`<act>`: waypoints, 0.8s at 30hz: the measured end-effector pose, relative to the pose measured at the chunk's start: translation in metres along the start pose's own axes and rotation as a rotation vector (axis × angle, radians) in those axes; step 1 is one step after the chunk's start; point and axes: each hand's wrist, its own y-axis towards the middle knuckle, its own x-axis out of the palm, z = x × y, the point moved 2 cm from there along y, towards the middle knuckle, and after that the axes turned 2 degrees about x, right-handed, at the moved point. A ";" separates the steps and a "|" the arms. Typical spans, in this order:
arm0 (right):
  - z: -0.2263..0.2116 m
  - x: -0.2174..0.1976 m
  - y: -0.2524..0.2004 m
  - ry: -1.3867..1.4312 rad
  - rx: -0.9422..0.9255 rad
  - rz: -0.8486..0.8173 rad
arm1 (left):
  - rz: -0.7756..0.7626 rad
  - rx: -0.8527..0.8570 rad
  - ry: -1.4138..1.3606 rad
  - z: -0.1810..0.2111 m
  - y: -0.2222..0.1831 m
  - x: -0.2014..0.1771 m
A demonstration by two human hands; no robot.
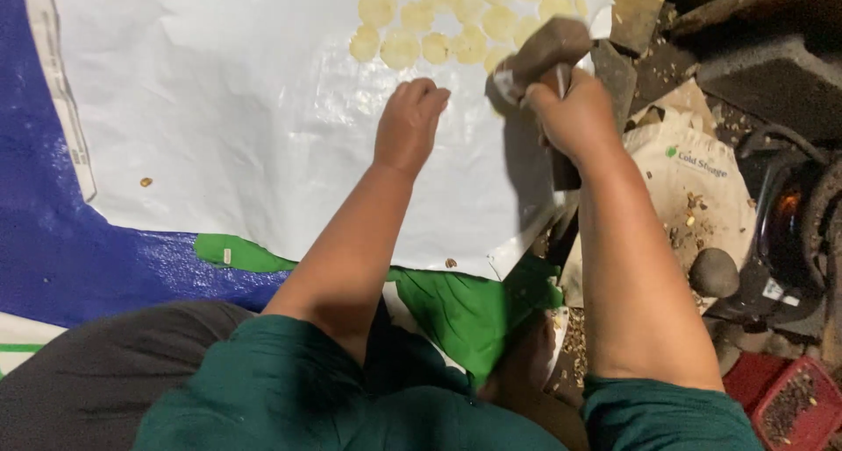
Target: Crushing nuts with a stone, flattening dough with a mallet, and stirring a pot
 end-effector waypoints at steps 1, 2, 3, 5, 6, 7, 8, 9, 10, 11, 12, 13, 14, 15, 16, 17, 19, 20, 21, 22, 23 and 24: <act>0.005 -0.007 -0.016 -0.008 0.010 -0.007 | -0.008 -0.007 -0.009 0.012 -0.012 0.002; -0.003 -0.012 -0.016 0.010 -0.001 0.059 | -0.029 -0.061 -0.062 0.009 -0.011 -0.002; -0.012 -0.018 -0.017 0.029 -0.012 0.126 | -0.049 -0.115 -0.116 0.006 -0.009 -0.007; -0.018 0.014 -0.039 -0.032 0.036 0.147 | -0.069 -0.120 -0.118 0.003 -0.008 -0.002; -0.020 0.030 -0.048 -0.085 0.080 0.175 | -0.085 -0.117 -0.113 0.000 -0.005 0.002; -0.011 0.037 -0.045 -0.084 0.074 0.178 | -0.079 -0.115 -0.110 0.001 0.001 0.006; 0.001 0.045 -0.045 -0.061 0.079 0.137 | -0.069 -0.100 -0.109 0.003 0.006 0.012; 0.013 0.054 -0.045 -0.037 0.084 0.096 | -0.059 -0.085 -0.108 0.005 0.009 0.018; 0.005 0.040 -0.042 -0.037 0.093 0.097 | -0.067 -0.082 -0.112 0.005 0.016 0.019; -0.003 0.026 -0.040 0.009 0.089 0.082 | -0.097 -0.087 -0.115 0.004 0.023 0.020; -0.013 0.013 -0.034 0.053 0.077 0.065 | -0.119 -0.097 -0.115 0.002 0.031 0.021; -0.021 0.001 -0.039 0.052 0.076 0.063 | -0.119 -0.099 -0.115 0.006 0.031 0.022; -0.031 -0.017 -0.040 0.139 -0.024 0.228 | -0.145 -0.148 -0.156 0.007 0.036 0.026; -0.041 -0.034 -0.042 0.226 -0.127 0.392 | -0.171 -0.197 -0.196 0.009 0.041 0.029; -0.045 -0.041 -0.043 0.228 -0.122 0.373 | -0.180 -0.214 -0.191 0.011 0.044 0.029; -0.053 -0.051 -0.047 0.265 -0.393 0.441 | -0.144 -0.256 -0.207 0.012 0.046 0.028; -0.060 -0.050 -0.056 0.294 -0.667 0.519 | -0.103 -0.283 -0.232 0.016 0.045 0.033; -0.062 -0.036 -0.054 0.328 -0.563 0.551 | -0.121 -0.247 -0.186 0.012 0.045 0.036; -0.064 -0.022 -0.052 0.363 -0.460 0.580 | -0.137 -0.212 -0.139 0.008 0.044 0.038; -0.047 0.013 -0.040 0.362 -0.459 0.572 | -0.139 -0.220 -0.140 0.014 0.034 0.023; -0.027 0.053 -0.025 0.159 -0.174 0.361 | -0.036 -0.279 -0.039 0.019 0.022 0.005; -0.006 0.095 -0.011 -0.042 0.111 0.160 | 0.067 -0.323 0.059 0.022 0.014 -0.013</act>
